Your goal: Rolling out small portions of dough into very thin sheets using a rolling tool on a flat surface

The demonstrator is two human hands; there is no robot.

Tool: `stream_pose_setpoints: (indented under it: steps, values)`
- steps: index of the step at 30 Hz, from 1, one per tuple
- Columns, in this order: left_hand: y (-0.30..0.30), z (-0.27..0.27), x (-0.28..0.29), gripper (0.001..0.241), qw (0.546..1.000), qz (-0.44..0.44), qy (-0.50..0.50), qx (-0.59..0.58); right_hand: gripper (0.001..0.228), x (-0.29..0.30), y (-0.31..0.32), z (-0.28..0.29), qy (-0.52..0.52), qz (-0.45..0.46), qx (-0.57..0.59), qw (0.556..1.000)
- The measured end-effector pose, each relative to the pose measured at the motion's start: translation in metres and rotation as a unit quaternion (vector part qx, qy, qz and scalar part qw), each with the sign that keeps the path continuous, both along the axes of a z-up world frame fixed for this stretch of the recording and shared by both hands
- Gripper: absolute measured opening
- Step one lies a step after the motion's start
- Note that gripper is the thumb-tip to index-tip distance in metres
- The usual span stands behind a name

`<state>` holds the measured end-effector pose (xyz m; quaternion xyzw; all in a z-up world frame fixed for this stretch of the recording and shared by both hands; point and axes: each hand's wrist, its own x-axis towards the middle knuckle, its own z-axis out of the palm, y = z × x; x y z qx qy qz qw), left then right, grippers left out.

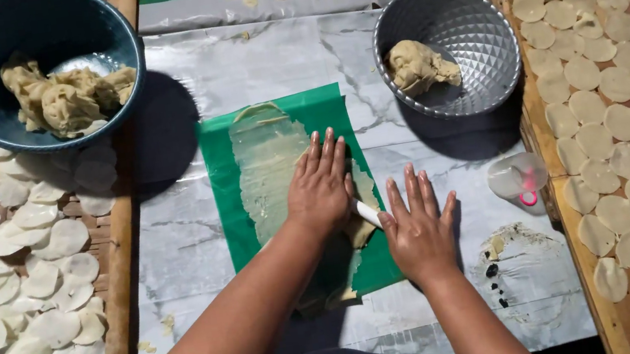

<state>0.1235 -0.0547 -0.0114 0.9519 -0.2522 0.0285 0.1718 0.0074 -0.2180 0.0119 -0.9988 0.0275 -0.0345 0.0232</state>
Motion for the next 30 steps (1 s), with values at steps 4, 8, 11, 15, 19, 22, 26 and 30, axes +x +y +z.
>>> stream_pose_setpoints:
  steps: [4,8,11,15,19,22,26,30]
  values:
    - [-0.012,0.001,0.027,0.068,0.997,0.008,0.071,0.042,0.063,0.019,-0.011,-0.006,0.014,-0.028,0.034,0.999]
    - [-0.008,0.012,0.017,0.073,0.999,0.013,0.046,0.025,0.057,0.013,-0.014,-0.013,-0.156,-0.018,0.013,0.988]
    - [0.012,0.033,-0.053,0.081,0.999,-0.017,-0.004,-0.026,0.039,-0.005,-0.013,-0.013,-0.145,0.056,0.022,0.988]
    - [0.053,0.018,-0.146,0.061,0.988,-0.115,-0.051,-0.087,0.028,-0.021,0.006,0.022,-0.101,0.093,0.105,0.985]
    - [0.076,0.005,-0.151,0.056,0.985,-0.148,-0.018,-0.09,0.029,-0.022,-0.011,0.018,-0.068,0.052,0.174,0.981]
    - [0.08,0.004,-0.14,0.044,0.985,-0.128,-0.066,-0.096,0.037,-0.012,-0.027,0.009,-0.095,0.108,0.091,0.985]
    - [0.082,0.033,-0.115,0.034,0.965,-0.04,-0.185,-0.183,0.04,-0.009,-0.027,0.016,-0.091,0.233,0.05,0.967]
    - [0.078,0.02,-0.097,0.054,0.99,0.05,-0.085,-0.102,0.037,-0.001,-0.022,0.02,-0.082,0.277,0.079,0.954]
